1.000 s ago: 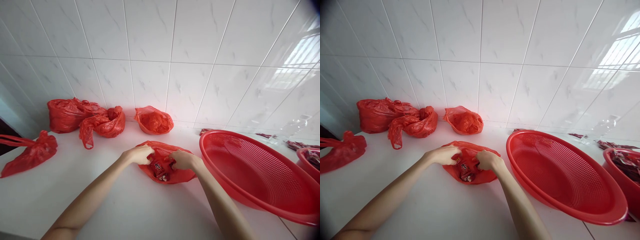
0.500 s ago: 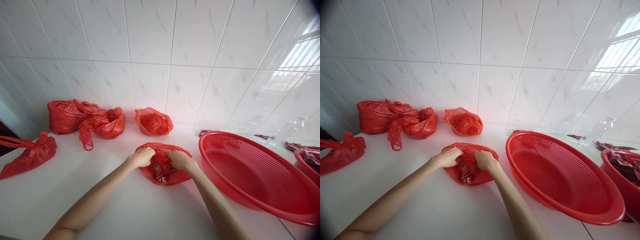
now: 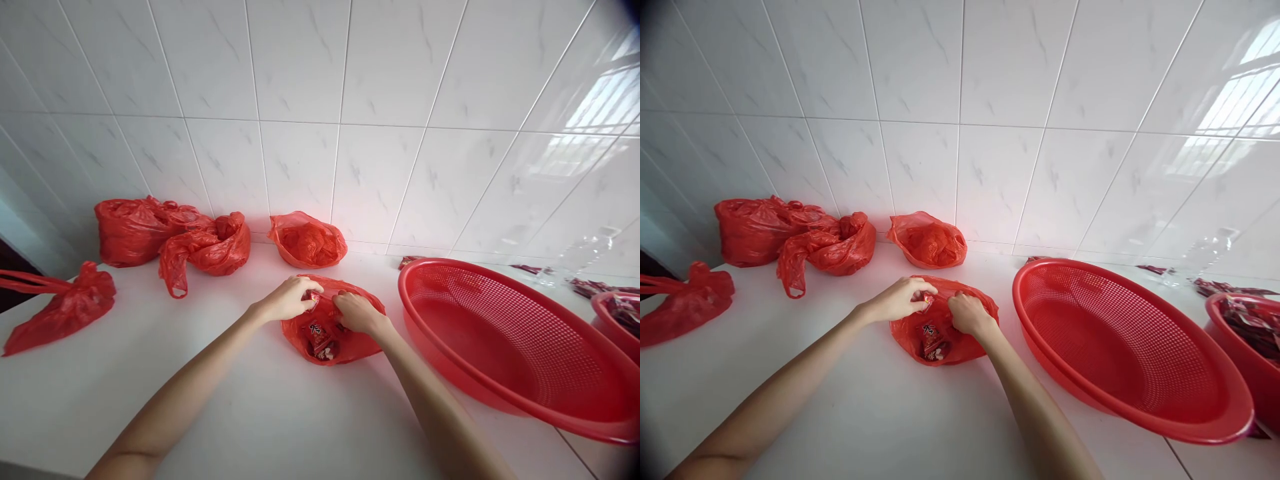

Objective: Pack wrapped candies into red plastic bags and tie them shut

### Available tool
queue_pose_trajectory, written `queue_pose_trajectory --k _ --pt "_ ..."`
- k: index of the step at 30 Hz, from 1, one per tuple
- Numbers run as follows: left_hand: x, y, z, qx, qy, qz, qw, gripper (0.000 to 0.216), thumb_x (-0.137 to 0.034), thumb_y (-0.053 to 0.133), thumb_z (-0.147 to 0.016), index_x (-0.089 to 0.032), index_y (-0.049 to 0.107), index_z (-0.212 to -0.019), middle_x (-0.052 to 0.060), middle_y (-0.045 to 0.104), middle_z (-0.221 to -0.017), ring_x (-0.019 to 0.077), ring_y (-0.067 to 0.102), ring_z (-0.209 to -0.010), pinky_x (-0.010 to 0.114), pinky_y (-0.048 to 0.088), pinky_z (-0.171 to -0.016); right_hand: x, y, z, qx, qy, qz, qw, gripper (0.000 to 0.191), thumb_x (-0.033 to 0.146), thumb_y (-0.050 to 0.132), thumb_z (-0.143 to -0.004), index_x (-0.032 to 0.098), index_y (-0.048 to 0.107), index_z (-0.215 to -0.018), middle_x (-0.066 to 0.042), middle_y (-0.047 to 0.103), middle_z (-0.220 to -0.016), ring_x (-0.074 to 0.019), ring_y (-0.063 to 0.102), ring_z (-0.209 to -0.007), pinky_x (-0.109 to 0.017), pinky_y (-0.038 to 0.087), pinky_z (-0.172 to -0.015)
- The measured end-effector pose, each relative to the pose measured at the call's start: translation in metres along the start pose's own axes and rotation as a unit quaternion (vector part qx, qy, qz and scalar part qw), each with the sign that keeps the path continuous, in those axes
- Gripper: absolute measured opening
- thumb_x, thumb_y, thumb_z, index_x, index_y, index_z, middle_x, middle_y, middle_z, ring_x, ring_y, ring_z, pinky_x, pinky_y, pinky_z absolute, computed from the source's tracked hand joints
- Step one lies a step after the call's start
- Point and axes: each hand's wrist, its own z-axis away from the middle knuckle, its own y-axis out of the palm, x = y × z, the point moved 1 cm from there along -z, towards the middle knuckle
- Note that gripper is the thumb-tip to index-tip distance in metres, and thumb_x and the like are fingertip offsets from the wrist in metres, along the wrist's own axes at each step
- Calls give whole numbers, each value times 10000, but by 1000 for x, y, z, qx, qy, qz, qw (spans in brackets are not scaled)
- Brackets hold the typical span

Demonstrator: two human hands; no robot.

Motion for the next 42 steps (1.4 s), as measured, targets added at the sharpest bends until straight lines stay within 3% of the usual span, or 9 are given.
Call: queue_pose_trajectory --k 7,16,22,27,32,37,42 --pt "-2 -4 2 -32 0 19 999 356 -183 568 -844 -215 709 -1169 66 710 -1122 206 664 -905 294 520 -819 -14 -16 7 -21 -39 -76 996 51 199 586 -866 182 624 -895 -61 692 -922 -184 615 -796 -252 358 -598" --pt "-17 -2 3 13 47 48 998 302 -96 563 -799 -213 761 -996 38 734 -917 204 664 -912 293 491 -857 -10 -50 27 -57 -92 -161 981 76 244 632 -878 186 619 -925 -49 677 -976 -170 593 -855 -258 427 -701" --pt "-23 -5 3 33 44 194 979 313 -151 615 -779 -197 745 -1060 53 751 -1051 232 668 -1009 308 515 -872 -3 -68 44 -139 -90 -170 971 66 252 616 -873 193 610 -902 -39 654 -956 -173 567 -847 -271 413 -690" --pt "-29 -6 4 28 19 324 946 269 -354 638 -881 -138 749 -996 81 756 -977 237 684 -935 336 532 -832 5 -75 52 -179 -96 -164 965 65 250 619 -880 193 618 -910 -47 652 -951 -177 576 -845 -276 421 -692" --pt "-39 -11 7 -20 12 391 920 317 -410 646 -901 -118 749 -968 95 750 -942 223 680 -917 342 527 -854 3 -81 62 -201 -81 -226 950 311 371 671 -863 207 629 -1124 -65 680 -1044 -194 620 -897 -301 473 -743" --pt "-48 -19 11 -62 23 395 916 303 -376 649 -905 -113 753 -1014 79 737 -929 215 662 -919 346 512 -898 -2 -87 67 -187 -125 -338 914 222 361 560 -938 183 685 -893 -31 714 -876 -163 640 -824 -299 502 -765" --pt "-53 -21 16 -75 60 366 926 292 -367 636 -916 -130 757 -1036 66 722 -924 208 653 -909 293 509 -805 -5 -90 69 -183 -150 -386 892 192 317 588 -912 172 661 -809 -16 684 -801 -147 616 -758 -273 494 -696"
